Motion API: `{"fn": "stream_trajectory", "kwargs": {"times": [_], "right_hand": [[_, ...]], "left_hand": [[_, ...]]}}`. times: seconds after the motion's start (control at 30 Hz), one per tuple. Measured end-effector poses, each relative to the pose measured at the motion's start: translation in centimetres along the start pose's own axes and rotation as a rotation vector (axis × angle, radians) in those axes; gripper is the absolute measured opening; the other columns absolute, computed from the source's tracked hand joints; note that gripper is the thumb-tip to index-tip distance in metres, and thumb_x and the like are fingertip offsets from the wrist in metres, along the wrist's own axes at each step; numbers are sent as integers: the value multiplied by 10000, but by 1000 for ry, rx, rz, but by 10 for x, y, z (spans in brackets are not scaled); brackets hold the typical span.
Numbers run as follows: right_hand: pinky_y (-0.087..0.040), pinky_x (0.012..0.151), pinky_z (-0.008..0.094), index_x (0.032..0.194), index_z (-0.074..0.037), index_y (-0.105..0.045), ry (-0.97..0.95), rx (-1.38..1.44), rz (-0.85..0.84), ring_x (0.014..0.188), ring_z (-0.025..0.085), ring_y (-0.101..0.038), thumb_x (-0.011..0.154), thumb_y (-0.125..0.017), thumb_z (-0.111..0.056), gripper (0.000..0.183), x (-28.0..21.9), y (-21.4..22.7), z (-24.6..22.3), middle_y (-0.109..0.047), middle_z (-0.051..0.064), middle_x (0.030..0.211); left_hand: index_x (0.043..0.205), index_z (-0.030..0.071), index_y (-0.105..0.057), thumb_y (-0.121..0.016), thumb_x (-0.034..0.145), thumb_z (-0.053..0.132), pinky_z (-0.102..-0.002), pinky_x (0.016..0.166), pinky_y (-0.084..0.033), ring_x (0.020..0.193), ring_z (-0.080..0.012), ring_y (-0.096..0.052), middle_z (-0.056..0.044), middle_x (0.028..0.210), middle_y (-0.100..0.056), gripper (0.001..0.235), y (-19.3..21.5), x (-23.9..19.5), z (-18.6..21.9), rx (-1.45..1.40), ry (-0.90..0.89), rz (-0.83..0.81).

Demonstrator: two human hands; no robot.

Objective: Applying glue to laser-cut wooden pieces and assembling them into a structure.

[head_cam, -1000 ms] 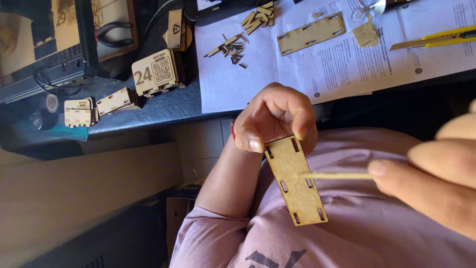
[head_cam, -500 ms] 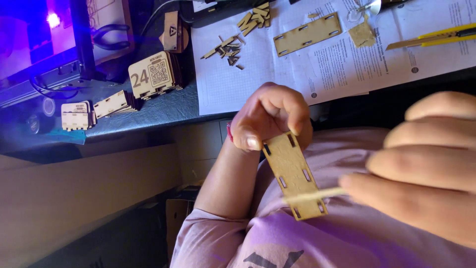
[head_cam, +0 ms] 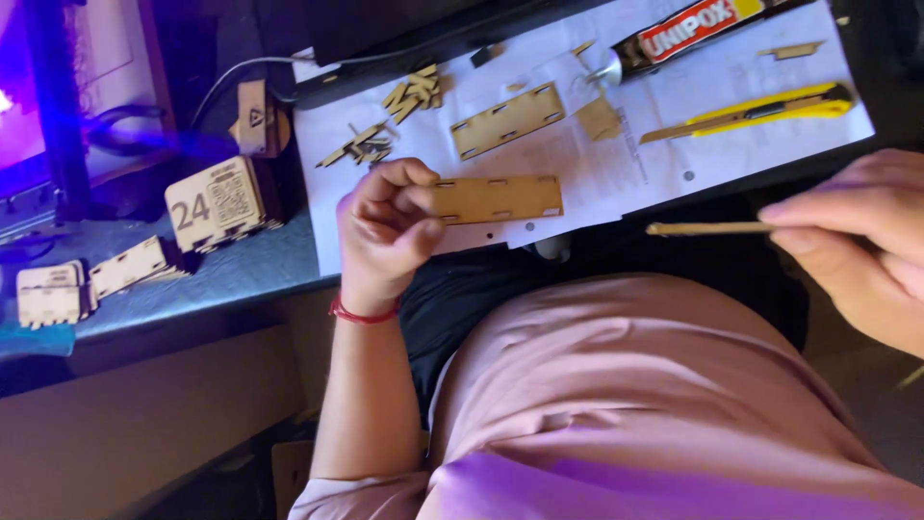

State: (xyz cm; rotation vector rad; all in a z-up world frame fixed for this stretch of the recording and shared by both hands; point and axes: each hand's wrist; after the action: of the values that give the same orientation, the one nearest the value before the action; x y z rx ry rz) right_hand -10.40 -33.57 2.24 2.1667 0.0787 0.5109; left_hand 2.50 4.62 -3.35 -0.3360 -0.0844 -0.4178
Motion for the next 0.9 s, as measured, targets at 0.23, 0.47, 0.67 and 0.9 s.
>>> {"fn": "stream_trajectory", "kwargs": {"times": [0.23,0.47,0.67,0.9], "right_hand": [[-494,860,442,1068,32,-706,3,4,68,855,331,-653,990,-724,18,82,21,-4,-1,-696,171,936],[-502,899,431,1046,86,-727,-13,-58,112,929,357,-661,1061,-716,81,19,45,-4,3,-707,222,1006],[-463,948,456,1065,42,-788,56,-134,121,999,364,-606,1047,-800,51,24,71,-17,34,-637,236,1059],[-412,869,419,1012,-94,-805,146,-203,38,874,274,-630,1025,-822,-33,65,91,-36,59,-705,69,994]], "left_hand": [[1156,122,-613,-778,819,299,-207,772,-572,852,-41,-686,-12,945,-766,414,-30,10,19,744,145,-2],[1139,111,-653,-754,839,252,-304,843,-510,942,-170,-707,-16,994,-747,346,-29,16,22,1033,63,-93],[1094,99,-640,-760,855,251,-380,792,-453,747,-208,-601,55,758,-632,308,-26,22,23,1173,-55,-175],[1154,110,-645,-752,848,221,-403,759,-452,727,-235,-572,27,709,-577,342,-19,22,26,1267,-42,-235]]}}
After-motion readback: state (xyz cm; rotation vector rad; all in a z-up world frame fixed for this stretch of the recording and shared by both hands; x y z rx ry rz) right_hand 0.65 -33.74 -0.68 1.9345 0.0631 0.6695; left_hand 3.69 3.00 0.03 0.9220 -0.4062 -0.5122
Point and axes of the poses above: each hand's wrist, its own x-axis towards the middle knuckle, its own y-axis out of the back of the hand, z = x × y
